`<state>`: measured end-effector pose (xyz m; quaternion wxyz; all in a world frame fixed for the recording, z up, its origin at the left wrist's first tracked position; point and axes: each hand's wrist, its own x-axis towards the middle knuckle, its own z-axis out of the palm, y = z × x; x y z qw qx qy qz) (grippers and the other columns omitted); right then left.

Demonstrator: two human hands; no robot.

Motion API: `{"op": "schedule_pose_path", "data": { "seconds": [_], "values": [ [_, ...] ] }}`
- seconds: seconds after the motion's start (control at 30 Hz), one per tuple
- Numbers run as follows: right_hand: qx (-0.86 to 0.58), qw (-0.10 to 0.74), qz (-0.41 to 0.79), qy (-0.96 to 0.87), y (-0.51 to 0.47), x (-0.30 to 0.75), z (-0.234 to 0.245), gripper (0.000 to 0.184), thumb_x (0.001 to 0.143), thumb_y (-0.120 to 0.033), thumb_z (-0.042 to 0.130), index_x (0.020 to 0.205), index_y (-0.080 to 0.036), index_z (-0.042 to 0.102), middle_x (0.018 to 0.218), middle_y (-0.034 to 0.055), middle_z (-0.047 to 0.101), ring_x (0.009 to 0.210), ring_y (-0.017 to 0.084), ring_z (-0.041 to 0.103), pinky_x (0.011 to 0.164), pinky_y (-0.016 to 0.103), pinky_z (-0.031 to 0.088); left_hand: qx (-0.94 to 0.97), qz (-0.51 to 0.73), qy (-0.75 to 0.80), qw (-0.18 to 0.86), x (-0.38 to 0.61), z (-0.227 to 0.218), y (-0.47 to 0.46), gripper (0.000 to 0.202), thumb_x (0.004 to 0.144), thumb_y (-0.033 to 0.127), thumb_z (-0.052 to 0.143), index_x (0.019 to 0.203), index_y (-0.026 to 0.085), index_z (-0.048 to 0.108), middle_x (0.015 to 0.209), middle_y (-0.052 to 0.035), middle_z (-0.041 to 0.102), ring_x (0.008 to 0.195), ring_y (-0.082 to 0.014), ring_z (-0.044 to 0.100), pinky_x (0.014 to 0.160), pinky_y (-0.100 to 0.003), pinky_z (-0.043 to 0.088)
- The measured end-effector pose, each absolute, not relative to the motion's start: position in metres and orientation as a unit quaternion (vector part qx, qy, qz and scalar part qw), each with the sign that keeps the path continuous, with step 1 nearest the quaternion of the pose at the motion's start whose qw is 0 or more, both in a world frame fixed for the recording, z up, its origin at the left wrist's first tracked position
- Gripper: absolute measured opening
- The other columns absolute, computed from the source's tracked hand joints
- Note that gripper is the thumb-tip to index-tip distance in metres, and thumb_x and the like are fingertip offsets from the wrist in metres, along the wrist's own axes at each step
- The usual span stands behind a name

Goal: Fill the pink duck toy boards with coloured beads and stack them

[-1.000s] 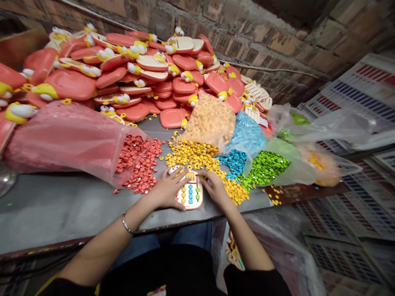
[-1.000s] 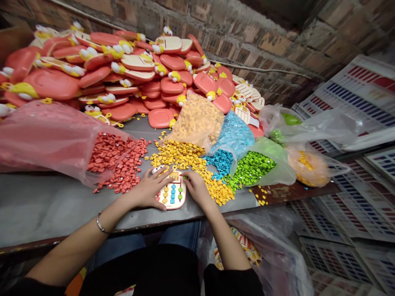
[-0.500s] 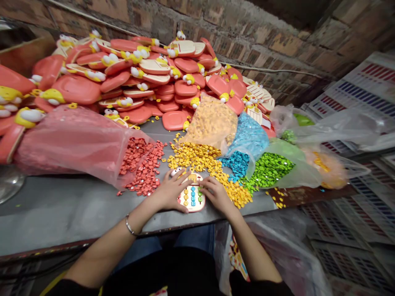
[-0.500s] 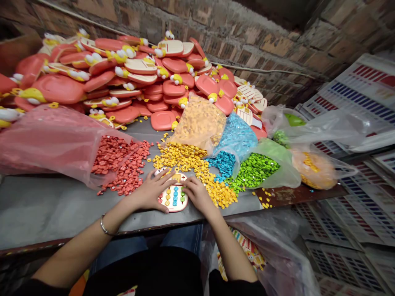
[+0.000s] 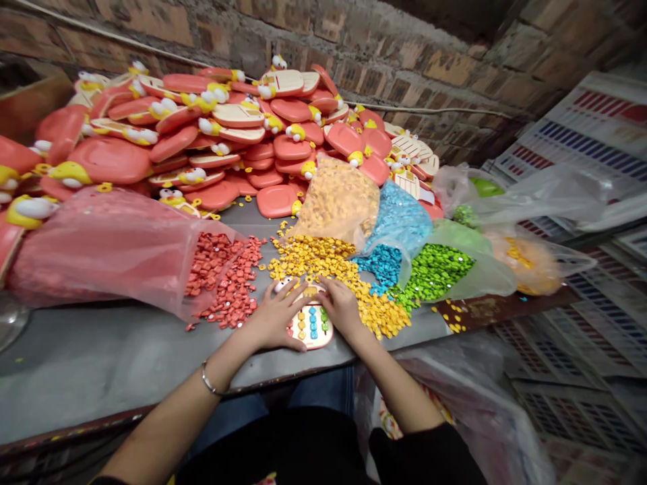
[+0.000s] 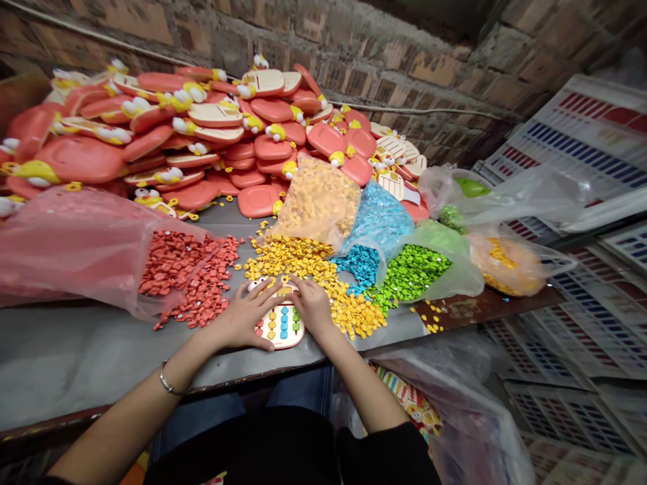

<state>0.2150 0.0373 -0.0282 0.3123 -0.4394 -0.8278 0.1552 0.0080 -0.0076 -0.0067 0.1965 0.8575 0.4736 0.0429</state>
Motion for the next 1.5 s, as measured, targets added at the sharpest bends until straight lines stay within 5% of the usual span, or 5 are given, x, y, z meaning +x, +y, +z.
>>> {"op": "schedule_pose_path", "data": {
  "seconds": [0.2, 0.4, 1.0, 1.23, 1.5],
  "values": [
    [-0.442, 0.333, 0.220, -0.804, 0.002, 0.246, -0.011, 0.026, 0.091, -0.029, 0.058, 0.116, -0.024, 0.064, 0.098, 0.0074, 0.072, 0.092, 0.023, 0.066, 0.084, 0.039, 0.053, 0.859, 0.044, 0.474, 0.188, 0.008, -0.008, -0.008, 0.101, 0.062, 0.076, 0.067, 0.146, 0.029, 0.037, 0.160, -0.0076, 0.017, 0.146, -0.0360, 0.012, 0.115, -0.056, -0.001],
    [-0.575, 0.389, 0.126, -0.709, 0.006, 0.302, -0.016, 0.018, 0.090, -0.032, 0.056, 0.095, -0.021, 0.069, 0.094, 0.0086, 0.072, 0.089, 0.025, 0.064, 0.082, 0.042, 0.050, 0.858, 0.032, 0.477, 0.190, 0.007, -0.007, -0.007, 0.103, 0.061, 0.077, 0.067, 0.147, 0.029, 0.035, 0.160, -0.0071, 0.014, 0.146, -0.0365, 0.011, 0.114, -0.056, -0.001],
    [-0.622, 0.196, -0.011, -0.758, 0.084, 0.319, -0.028, 0.012, 0.080, -0.011, 0.062, 0.075, -0.019, 0.068, 0.085, 0.0087, 0.059, 0.090, 0.026, 0.048, 0.078, 0.037, 0.040, 0.858, 0.016, 0.479, 0.186, 0.007, -0.005, -0.006, 0.102, 0.061, 0.077, 0.067, 0.146, 0.029, 0.037, 0.159, -0.0081, 0.018, 0.146, -0.0362, 0.012, 0.114, -0.056, -0.001],
    [-0.523, 0.248, 0.092, -0.810, 0.052, 0.290, -0.020, 0.016, 0.091, -0.015, 0.046, 0.082, -0.019, 0.059, 0.083, 0.0072, 0.061, 0.082, 0.022, 0.055, 0.073, 0.031, 0.043, 0.859, 0.029, 0.476, 0.185, 0.006, -0.008, -0.007, 0.103, 0.061, 0.077, 0.067, 0.146, 0.030, 0.035, 0.160, -0.0066, 0.016, 0.146, -0.0355, 0.011, 0.115, -0.055, -0.003],
    [-0.455, 0.279, 0.170, -0.828, 0.021, 0.259, -0.037, 0.016, 0.091, -0.015, 0.050, 0.083, -0.020, 0.064, 0.090, 0.0087, 0.066, 0.088, 0.022, 0.060, 0.080, 0.034, 0.050, 0.858, 0.019, 0.478, 0.188, 0.007, -0.004, -0.007, 0.102, 0.062, 0.075, 0.068, 0.146, 0.027, 0.037, 0.160, -0.0070, 0.016, 0.146, -0.0366, 0.011, 0.114, -0.056, 0.000]
  ]
}}
